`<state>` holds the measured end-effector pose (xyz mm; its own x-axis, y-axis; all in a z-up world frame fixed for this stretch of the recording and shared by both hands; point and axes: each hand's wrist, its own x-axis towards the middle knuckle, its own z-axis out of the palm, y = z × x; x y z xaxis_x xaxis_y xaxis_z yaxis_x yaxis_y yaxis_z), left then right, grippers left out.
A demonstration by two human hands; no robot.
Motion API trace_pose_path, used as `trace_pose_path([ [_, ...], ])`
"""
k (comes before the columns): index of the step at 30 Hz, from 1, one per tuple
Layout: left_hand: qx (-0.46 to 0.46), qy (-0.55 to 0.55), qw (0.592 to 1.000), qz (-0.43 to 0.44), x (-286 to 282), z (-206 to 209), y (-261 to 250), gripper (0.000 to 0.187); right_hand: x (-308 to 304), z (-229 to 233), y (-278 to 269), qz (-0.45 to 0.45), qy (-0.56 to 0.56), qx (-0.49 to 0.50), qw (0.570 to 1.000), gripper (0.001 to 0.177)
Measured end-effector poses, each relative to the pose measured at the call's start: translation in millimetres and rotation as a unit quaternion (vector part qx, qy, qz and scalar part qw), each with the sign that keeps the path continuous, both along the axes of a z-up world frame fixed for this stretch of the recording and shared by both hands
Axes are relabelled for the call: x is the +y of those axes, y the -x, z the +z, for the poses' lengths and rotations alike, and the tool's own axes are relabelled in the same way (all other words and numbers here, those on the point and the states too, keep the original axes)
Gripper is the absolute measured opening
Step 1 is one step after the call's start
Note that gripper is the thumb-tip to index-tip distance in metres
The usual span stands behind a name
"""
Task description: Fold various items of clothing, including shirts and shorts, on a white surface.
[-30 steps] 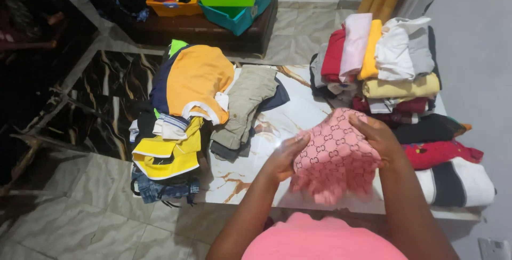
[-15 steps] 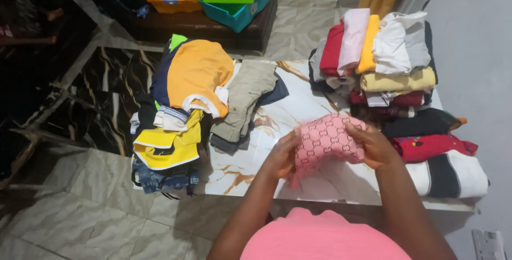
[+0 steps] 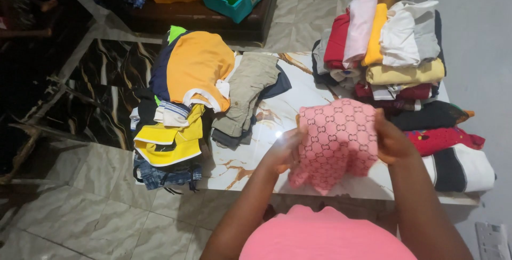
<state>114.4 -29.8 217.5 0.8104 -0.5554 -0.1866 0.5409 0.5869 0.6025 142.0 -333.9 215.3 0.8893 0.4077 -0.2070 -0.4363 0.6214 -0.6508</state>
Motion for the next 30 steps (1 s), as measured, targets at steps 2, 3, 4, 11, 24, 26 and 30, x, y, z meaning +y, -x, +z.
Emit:
trace_pose_path([
  [2, -0.031, -0.111, 0.993, -0.029, 5, -19, -11, 0.049, -61, -154, -19, 0.125, -0.244, -0.070, 0.959, 0.046],
  [3, -0.033, -0.110, 0.993, -0.028, 7, -9, -16, 0.049, -38, -94, -23, 0.126, -0.243, -0.072, 0.959, 0.046],
  [4, -0.055, -0.126, 0.990, -0.020, 8, 1, -20, 0.046, -11, -33, -15, 0.074, -0.081, -0.051, 0.993, 0.045],
  [11, -0.138, -0.146, 0.978, 0.053, 19, 39, -87, 0.045, 42, 42, -69, -0.019, 0.153, -0.077, 0.985, 0.033],
  [24, -0.211, -0.202, 0.946, 0.141, 57, 42, -98, 0.039, 52, 54, -62, -0.093, 0.252, -0.088, 0.959, 0.044],
  [26, -0.232, -0.346, 0.902, 0.116, 60, -16, -85, 0.035, 42, -7, -47, -0.045, 0.253, -0.148, 0.955, 0.053],
  [30, -0.087, -0.470, 0.878, 0.027, 56, -107, -22, 0.034, 28, -110, 13, 0.075, 0.596, -0.102, 0.793, 0.038],
])
